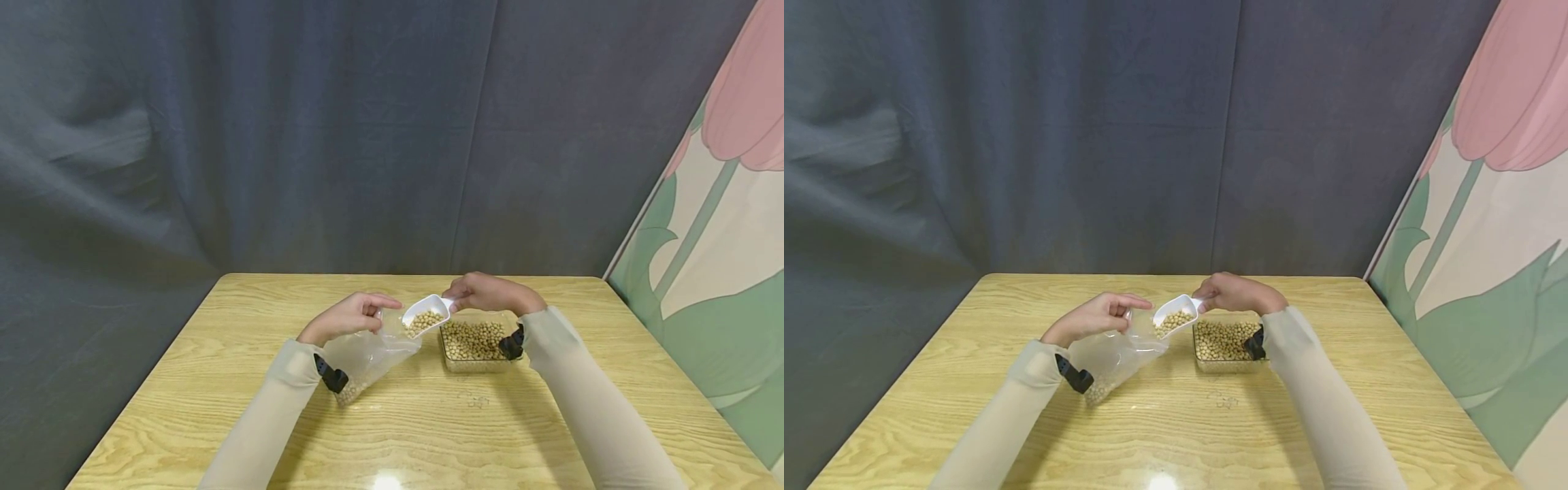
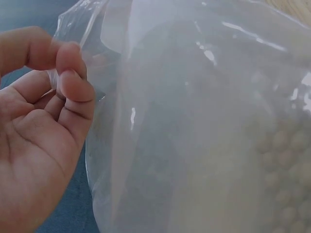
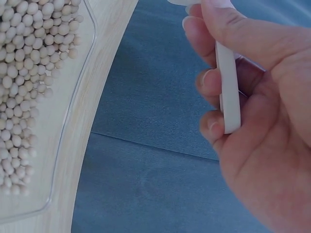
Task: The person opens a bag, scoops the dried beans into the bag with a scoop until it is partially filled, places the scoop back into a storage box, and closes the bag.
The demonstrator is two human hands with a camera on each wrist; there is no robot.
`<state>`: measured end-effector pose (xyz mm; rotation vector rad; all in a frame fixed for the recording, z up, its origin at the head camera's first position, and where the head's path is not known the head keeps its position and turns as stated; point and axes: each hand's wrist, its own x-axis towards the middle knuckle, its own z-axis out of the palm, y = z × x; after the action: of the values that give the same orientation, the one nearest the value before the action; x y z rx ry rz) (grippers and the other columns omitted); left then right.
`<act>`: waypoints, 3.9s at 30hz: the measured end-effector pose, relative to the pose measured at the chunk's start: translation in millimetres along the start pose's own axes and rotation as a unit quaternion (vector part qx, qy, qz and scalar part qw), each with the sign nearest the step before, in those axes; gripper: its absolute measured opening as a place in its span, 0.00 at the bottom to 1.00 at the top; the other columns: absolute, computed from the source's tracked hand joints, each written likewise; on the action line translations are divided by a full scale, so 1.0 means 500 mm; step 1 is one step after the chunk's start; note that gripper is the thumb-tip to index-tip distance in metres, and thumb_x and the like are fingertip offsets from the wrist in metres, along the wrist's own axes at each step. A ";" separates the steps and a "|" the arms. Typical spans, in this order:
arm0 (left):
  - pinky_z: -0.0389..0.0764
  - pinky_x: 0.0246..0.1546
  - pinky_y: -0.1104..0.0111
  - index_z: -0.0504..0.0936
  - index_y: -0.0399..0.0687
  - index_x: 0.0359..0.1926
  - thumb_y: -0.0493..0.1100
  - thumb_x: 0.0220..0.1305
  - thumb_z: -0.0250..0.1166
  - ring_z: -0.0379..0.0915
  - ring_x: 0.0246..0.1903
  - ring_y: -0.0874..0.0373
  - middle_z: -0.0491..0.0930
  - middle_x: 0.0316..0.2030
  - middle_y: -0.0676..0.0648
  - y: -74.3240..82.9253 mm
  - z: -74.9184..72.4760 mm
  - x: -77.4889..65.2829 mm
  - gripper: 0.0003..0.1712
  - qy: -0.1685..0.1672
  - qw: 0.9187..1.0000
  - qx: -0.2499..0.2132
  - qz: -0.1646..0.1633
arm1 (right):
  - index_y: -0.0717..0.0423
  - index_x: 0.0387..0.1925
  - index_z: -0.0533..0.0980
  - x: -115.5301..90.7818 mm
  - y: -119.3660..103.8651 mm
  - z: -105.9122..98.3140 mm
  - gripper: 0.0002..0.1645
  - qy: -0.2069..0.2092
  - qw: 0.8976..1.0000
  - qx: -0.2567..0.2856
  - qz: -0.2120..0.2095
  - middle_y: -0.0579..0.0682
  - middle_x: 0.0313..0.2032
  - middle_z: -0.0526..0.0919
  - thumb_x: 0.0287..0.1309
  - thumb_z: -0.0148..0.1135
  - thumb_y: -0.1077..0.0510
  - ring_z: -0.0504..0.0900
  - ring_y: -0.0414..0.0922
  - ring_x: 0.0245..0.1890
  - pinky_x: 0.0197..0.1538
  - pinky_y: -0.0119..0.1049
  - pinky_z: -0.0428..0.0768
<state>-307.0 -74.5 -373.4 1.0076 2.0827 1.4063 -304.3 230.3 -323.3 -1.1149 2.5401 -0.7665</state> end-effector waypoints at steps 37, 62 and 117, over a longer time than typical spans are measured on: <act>0.75 0.31 0.69 0.71 0.32 0.63 0.27 0.60 0.54 0.66 0.25 0.61 0.72 0.46 0.34 -0.008 -0.004 0.001 0.28 0.007 1.000 0.001 -0.012 | 0.57 0.38 0.85 0.016 -0.052 -0.009 0.08 0.014 0.988 -0.150 -0.027 0.49 0.35 0.86 0.55 0.66 0.62 0.81 0.40 0.33 0.37 0.34 0.79; 0.72 0.30 0.65 0.74 0.41 0.63 0.27 0.60 0.53 0.66 0.24 0.56 0.69 0.64 0.40 -0.009 -0.003 0.000 0.29 0.008 1.000 0.018 -0.011 | 0.63 0.46 0.83 -0.068 0.005 -0.037 0.17 0.084 0.987 -0.130 0.047 0.59 0.44 0.85 0.54 0.66 0.61 0.83 0.55 0.44 0.45 0.48 0.81; 0.72 0.30 0.65 0.73 0.44 0.65 0.29 0.62 0.53 0.65 0.24 0.52 0.69 0.64 0.42 -0.021 -0.004 -0.005 0.29 0.000 1.000 0.020 -0.009 | 0.60 0.36 0.85 -0.157 0.024 -0.058 0.12 -0.020 0.969 -0.188 0.156 0.54 0.37 0.86 0.46 0.71 0.64 0.81 0.43 0.33 0.33 0.36 0.80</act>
<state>-310.2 -79.8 -382.6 1.0012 2.1225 1.3601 -271.7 305.7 -303.9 -0.7785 2.8008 -0.1854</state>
